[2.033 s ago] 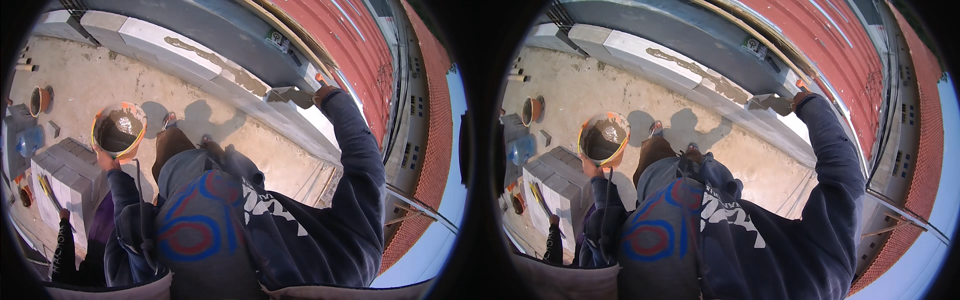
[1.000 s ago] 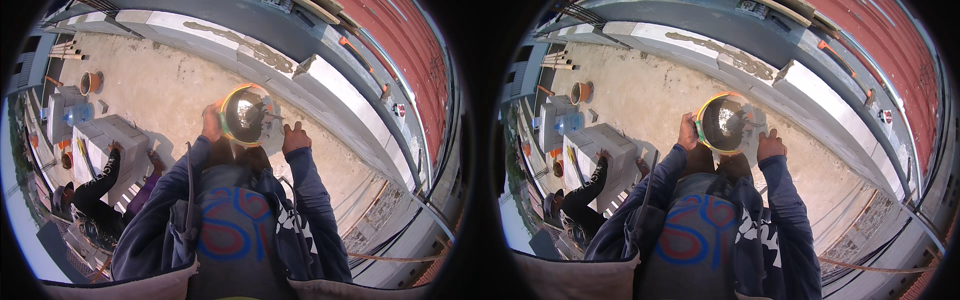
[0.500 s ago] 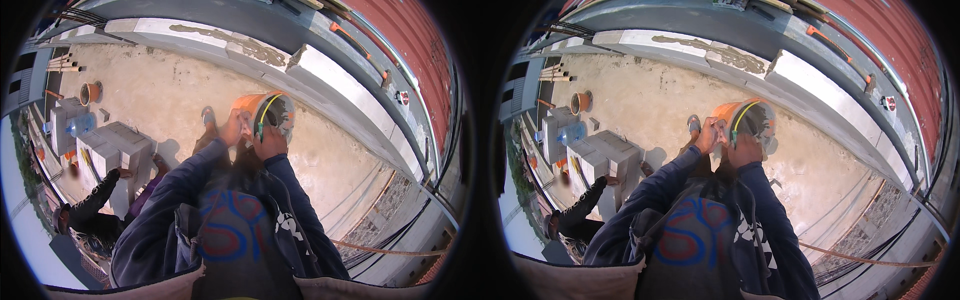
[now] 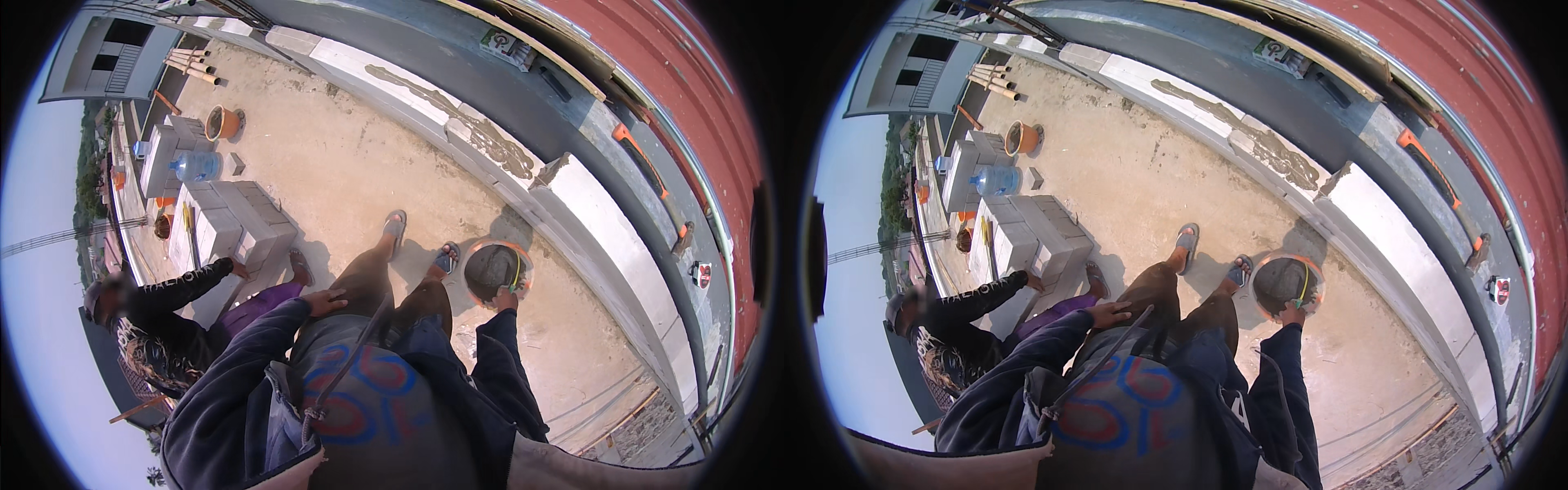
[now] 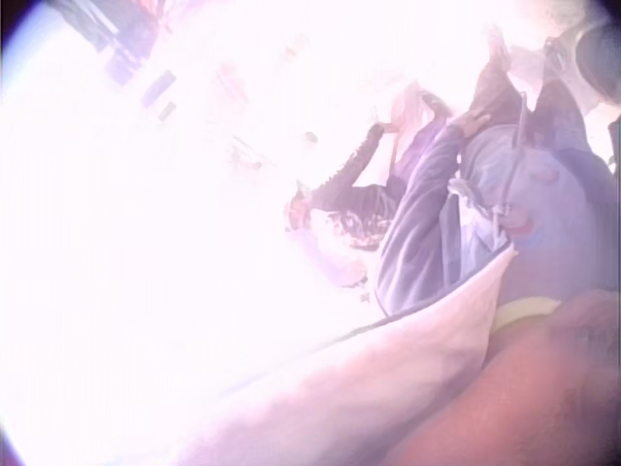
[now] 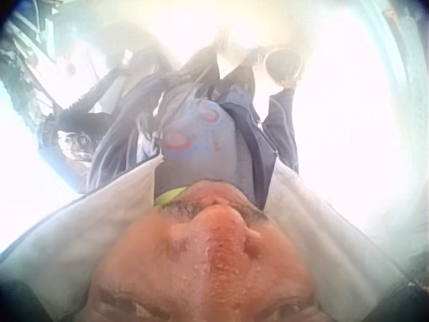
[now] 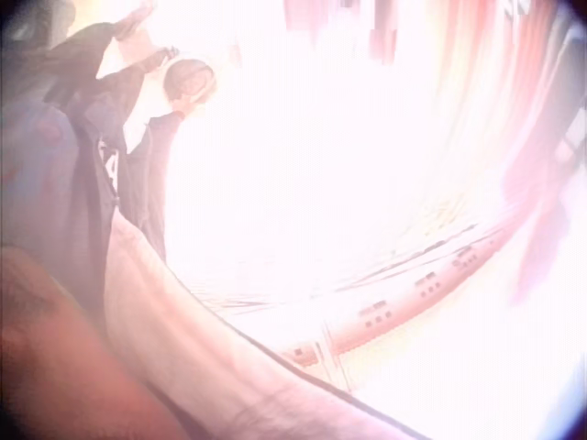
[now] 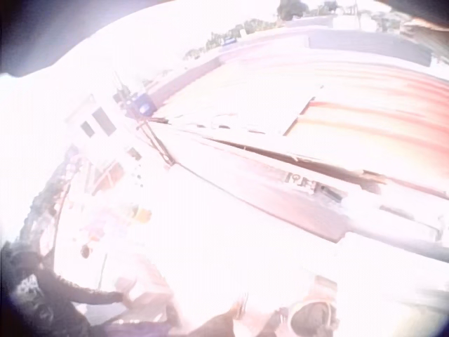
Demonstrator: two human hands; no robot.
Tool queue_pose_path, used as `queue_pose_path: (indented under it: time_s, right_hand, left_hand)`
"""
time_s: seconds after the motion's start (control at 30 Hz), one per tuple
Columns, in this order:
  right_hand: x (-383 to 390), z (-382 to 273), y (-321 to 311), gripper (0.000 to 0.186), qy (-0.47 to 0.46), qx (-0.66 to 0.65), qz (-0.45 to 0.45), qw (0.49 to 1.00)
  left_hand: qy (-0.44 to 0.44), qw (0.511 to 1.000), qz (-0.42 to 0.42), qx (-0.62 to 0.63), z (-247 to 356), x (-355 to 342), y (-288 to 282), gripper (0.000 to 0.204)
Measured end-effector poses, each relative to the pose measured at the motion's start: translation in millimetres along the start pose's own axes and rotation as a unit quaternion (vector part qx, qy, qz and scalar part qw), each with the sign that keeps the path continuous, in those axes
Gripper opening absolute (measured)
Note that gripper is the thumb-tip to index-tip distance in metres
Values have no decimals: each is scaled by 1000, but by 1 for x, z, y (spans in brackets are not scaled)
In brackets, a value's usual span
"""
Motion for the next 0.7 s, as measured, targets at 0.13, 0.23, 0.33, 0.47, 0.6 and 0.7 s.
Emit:
queue_pose_path:
  time_s: [0.13,0.23,0.33,0.47,0.6,0.7]
  right_hand:
    - [-104,97,85,53,177,-93,-21,980]
    - [-77,18,79,50,254,-151,-91,951]
    - [-97,41,65,47,244,-165,-44,955]
    - [-120,-22,101,45,108,-303,26,947]
    - [-50,-101,16,32,30,-290,87,953]
    - [-29,-205,9,26,-99,-354,35,929]
  left_hand:
    - [-231,917,38,324,-57,80,38,99]
    - [-63,988,116,75,-123,191,98,91]
    - [-113,986,73,100,-132,167,121,79]
    - [76,987,113,-83,-126,147,35,64]
    - [-67,965,166,194,-47,64,2,75]
    - [-9,979,177,105,-37,46,-63,82]
Point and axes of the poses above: each hand's wrist, its own x-axis away from the middle knuckle, its own y-axis out of the palm, z = x × y, the point moved 3 cm from there along -x, towards the middle knuckle, and after that the axes turned 13 degrees about y, right-handed, at the moved point
